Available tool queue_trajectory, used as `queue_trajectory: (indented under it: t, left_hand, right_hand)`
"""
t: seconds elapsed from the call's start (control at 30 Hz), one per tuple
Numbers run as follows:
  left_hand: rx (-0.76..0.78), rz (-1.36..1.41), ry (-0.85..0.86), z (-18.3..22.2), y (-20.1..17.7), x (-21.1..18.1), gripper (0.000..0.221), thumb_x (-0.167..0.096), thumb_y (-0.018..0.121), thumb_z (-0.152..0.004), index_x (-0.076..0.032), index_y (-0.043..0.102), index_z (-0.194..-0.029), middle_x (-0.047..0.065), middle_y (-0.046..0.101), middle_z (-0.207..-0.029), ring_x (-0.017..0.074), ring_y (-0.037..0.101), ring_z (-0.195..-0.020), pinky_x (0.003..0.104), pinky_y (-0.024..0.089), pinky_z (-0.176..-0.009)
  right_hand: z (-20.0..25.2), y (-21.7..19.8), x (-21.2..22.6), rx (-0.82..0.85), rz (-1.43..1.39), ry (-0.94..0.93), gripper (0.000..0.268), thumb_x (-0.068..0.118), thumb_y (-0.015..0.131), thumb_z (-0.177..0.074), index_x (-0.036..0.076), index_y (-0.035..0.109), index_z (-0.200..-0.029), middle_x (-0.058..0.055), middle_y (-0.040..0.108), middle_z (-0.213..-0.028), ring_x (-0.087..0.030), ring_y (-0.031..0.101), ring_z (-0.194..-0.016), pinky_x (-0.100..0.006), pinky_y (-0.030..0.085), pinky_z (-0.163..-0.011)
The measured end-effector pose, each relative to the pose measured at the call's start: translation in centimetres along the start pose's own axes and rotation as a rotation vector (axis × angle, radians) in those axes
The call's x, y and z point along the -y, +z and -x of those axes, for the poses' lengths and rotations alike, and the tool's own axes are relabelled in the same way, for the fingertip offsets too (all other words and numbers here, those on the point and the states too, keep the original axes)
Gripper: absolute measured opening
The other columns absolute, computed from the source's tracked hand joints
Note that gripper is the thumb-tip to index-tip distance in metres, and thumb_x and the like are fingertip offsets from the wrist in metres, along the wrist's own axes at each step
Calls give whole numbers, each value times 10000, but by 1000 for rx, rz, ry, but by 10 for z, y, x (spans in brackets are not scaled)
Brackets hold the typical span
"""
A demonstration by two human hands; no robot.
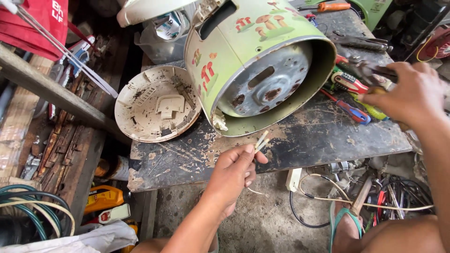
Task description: Disassembling and inspecting the internal components of a rice cooker for repair
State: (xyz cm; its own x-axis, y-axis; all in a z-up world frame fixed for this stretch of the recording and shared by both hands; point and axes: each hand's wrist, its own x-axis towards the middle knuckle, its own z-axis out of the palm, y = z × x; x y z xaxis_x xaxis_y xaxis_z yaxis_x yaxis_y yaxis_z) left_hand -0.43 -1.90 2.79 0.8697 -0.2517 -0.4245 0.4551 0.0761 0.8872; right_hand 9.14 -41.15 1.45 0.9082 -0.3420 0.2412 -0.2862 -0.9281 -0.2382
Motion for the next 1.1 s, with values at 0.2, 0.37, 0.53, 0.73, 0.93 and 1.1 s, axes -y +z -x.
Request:
queue_trajectory:
  t: [0.2,0.37,0.53,0.73,0.93,1.1]
  left_hand:
    - [93,306,-54,-16,18,3,281,-127,394,-1106,12,606,-984,71,501,-793,144,406,-616,280,347,-546]
    - [107,373,-58,-25,29,1,306,-129,396,-1103,1,629,-954,11,418,-642,162,424,-569,288,306,-519]
    - [139,319,-31,-32,35,5,329,-64,397,-1056,1,647,-853,34,366,-607,180,381,-513,314,257,-508]
    - [239,47,-24,-27,39,12,257,-173,523,-1056,-126,602,-815,33,567,-652,153,505,-578,327,396,-601]
    - [321,-103,45,-21,39,8,250,-145,534,-1077,-43,755,-1134,14,560,-689,126,502,-591,263,431,-567]
    - [272,-186,-46,-15,39,-3,208,-172,563,-1071,-81,750,-1089,31,573,-701,154,552,-663,319,514,-695]
  right_hand:
    - [-29,27,9,114,172,-20,1126,772,733,-693,111,477,-1567,-340,478,-1459,-493,412,-1346,-618,205,-1112]
    - [0,7,22,45,142,-167,1089,762,714,-665,158,462,-1535,-296,289,-1644,-500,226,-1513,-722,-42,-1162]
    - [84,-57,79,-517,-356,-933,41,-142,695,-993,-122,730,-985,-239,759,-941,-336,734,-846,-455,579,-798]
    - [144,-34,118,-34,-367,-1071,372,246,592,-996,87,628,-1330,-167,609,-1414,-402,583,-1281,-511,471,-1044]
    - [145,-51,118,131,-600,-998,302,232,615,-974,68,683,-1217,-87,722,-1018,-292,683,-856,-423,527,-779]
    - [138,-43,107,8,-568,-988,205,84,611,-959,58,724,-1127,-96,695,-918,-268,664,-797,-392,540,-700]
